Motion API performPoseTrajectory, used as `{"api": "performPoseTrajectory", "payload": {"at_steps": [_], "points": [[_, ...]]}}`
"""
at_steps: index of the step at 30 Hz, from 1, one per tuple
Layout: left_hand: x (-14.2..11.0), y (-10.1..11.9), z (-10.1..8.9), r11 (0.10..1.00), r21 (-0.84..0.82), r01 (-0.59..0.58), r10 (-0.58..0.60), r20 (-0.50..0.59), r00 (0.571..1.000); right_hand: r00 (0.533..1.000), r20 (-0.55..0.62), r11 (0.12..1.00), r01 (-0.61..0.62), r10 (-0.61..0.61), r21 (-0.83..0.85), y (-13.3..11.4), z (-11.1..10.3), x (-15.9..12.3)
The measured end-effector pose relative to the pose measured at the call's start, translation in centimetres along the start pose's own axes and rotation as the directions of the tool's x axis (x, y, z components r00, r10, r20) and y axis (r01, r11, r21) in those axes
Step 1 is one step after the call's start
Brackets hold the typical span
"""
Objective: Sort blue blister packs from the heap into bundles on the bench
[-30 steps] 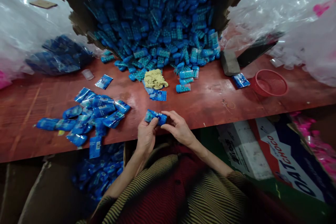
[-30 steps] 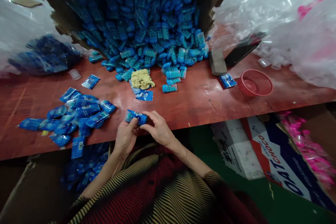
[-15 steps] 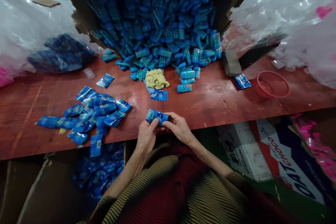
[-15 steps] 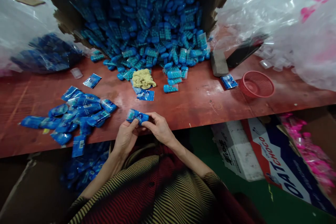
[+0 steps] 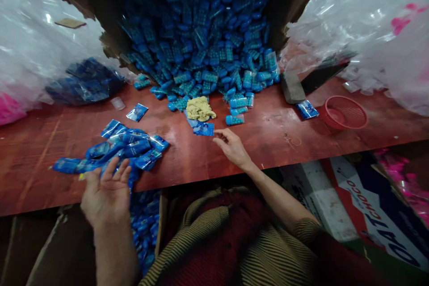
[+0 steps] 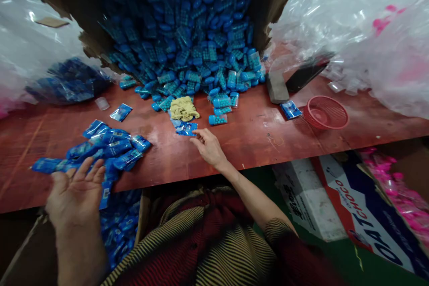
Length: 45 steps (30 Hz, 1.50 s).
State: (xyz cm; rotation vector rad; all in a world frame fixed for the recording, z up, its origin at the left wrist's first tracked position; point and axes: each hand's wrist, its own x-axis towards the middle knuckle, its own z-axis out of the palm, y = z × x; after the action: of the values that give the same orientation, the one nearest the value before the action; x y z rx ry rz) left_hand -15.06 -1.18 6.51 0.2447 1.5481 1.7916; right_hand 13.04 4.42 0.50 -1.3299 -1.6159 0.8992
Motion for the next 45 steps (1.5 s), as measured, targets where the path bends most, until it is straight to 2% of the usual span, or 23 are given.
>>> {"api": "performPoseTrajectory", "payload": {"at_steps": [1, 3, 5, 7, 9, 11, 14, 16, 18, 22, 24, 28, 33, 35, 37, 39, 40, 42, 43, 45], "points": [[0.2, 0.5, -0.2, 0.999, -0.009, -0.036, 0.035, -0.044, 0.998, 1.000, -0.017, 0.995, 0.023, -0.024, -0.093, 0.1, -0.1, 1.3], [-0.2, 0.5, 0.1, 0.996, -0.008, -0.088, 0.088, -0.038, 0.995, 0.999, -0.014, 0.955, 0.029, -0.035, -0.296, 0.3, 0.1, 4.1], [-1.4, -0.7, 1.2, 0.996, 0.014, -0.085, 0.084, 0.082, 0.993, 0.999, 0.033, 0.869, -0.001, 0.020, -0.494, 0.4, 0.7, 6.9], [-2.7, -2.8, 2.7, 0.998, 0.069, 0.014, -0.030, 0.243, 0.969, 0.988, 0.099, 0.763, -0.028, 0.120, -0.645, 0.5, 1.4, 9.2], [-3.6, -5.1, 4.1, 0.990, 0.131, 0.048, -0.090, 0.337, 0.937, 0.973, 0.148, 0.693, -0.018, 0.179, -0.720, 0.8, 1.9, 10.9], [-3.9, -7.1, 5.3, 0.981, 0.195, -0.007, -0.070, 0.386, 0.920, 0.966, 0.180, 0.675, 0.009, 0.184, -0.738, 1.1, 2.1, 11.7], [-3.8, -8.8, 6.6, 0.959, 0.261, -0.108, -0.015, 0.428, 0.904, 0.965, 0.202, 0.675, 0.040, 0.164, -0.737, 1.1, 1.5, 11.2], [-3.8, -9.2, 7.4, 0.955, 0.276, -0.108, -0.030, 0.453, 0.891, 0.972, 0.189, 0.673, 0.048, 0.137, -0.738, 1.0, 1.0, 9.7], [-3.7, -9.5, 7.9, 0.960, 0.275, -0.052, -0.086, 0.467, 0.880, 0.981, 0.174, 0.681, 0.066, 0.090, -0.729, 1.1, 0.8, 7.8], [-3.6, -10.2, 8.4, 0.951, 0.268, 0.153, -0.268, 0.473, 0.840, 0.981, 0.187, 0.694, 0.102, 0.048, -0.713, 2.1, 1.6, 4.8], [-3.5, -10.6, 8.5, 0.935, 0.272, 0.226, -0.334, 0.471, 0.817, 0.986, 0.167, 0.687, 0.101, 0.030, -0.720, 2.9, 2.3, 4.2], [-3.7, -11.0, 8.8, 0.910, 0.281, 0.305, -0.405, 0.442, 0.800, 0.987, 0.157, 0.700, 0.127, -0.022, -0.702, 3.7, 2.5, 4.0], [-4.3, -11.2, 10.2, 0.900, 0.250, 0.358, -0.435, 0.456, 0.776, 0.978, 0.136, 0.800, 0.207, -0.157, -0.564, 2.5, 1.5, 2.7], [-4.2, -11.2, 10.8, 0.902, 0.243, 0.356, -0.430, 0.452, 0.781, 0.968, 0.135, 0.849, 0.250, -0.211, -0.466, 1.8, 1.3, 2.0], [-4.1, -11.1, 11.2, 0.907, 0.231, 0.353, -0.421, 0.434, 0.796, 0.976, 0.078, 0.925, 0.216, -0.202, -0.312, 1.3, 1.2, 1.5], [-4.0, -11.1, 11.4, 0.915, 0.210, 0.346, -0.404, 0.438, 0.803, 0.997, -0.004, 0.995, 0.073, -0.073, -0.070, 1.1, 1.5, 1.4], [-3.9, -11.1, 11.4, 0.917, 0.202, 0.344, -0.399, 0.452, 0.797, 1.000, -0.008, 0.997, -0.027, 0.028, 0.075, 1.2, 1.6, 1.5], [-4.0, -11.1, 11.4, 0.920, 0.195, 0.341, -0.392, 0.484, 0.783, 0.970, 0.078, 0.909, -0.243, 0.231, 0.337, 1.3, 2.1, 1.9], [-4.1, -11.2, 11.4, 0.922, 0.190, 0.336, -0.386, 0.494, 0.780, 0.945, 0.137, 0.845, -0.328, 0.298, 0.421, 1.4, 2.3, 2.1], [-4.3, -11.3, 11.4, 0.929, 0.178, 0.324, -0.369, 0.507, 0.779, 0.907, 0.203, 0.752, -0.420, 0.370, 0.507, 1.5, 2.8, 2.2]]}}
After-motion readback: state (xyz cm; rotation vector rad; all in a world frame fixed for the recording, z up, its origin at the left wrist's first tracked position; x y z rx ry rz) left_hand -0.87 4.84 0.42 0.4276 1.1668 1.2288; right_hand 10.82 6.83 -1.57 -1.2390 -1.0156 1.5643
